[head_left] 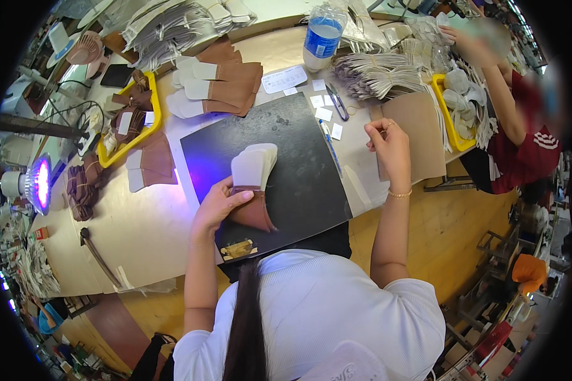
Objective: The person walks to a workbench and repeatedly wipes small brown and white material pieces with a plastic bottle, handling them one at a time and placing them back on the table.
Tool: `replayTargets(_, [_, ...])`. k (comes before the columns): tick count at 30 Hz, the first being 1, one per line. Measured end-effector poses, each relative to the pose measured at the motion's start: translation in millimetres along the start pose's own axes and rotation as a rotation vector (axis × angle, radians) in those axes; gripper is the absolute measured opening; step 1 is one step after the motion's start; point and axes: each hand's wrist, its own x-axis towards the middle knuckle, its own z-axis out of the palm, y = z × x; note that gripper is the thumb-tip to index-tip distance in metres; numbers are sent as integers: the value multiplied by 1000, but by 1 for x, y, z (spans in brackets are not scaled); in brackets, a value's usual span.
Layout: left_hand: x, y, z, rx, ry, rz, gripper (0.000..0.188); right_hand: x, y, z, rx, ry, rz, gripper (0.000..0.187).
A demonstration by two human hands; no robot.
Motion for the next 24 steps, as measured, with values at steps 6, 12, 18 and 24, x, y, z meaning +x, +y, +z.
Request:
replayTargets(6, [22, 26, -22, 312, -128, -16, 60, 39, 41, -2, -449, 30, -158, 20])
replayTargets(12, [27, 60, -32, 958, 170, 54, 58, 53, -6, 12, -260, 54, -226, 33])
replayTargets(18, [10, 38, -15, 956, 459, 395, 75, 133, -20, 79, 15, 124, -307, 74])
replayTargets(24, [23, -16, -1, 1226, 592, 578, 81, 173, -26, 121, -9, 265, -239, 78])
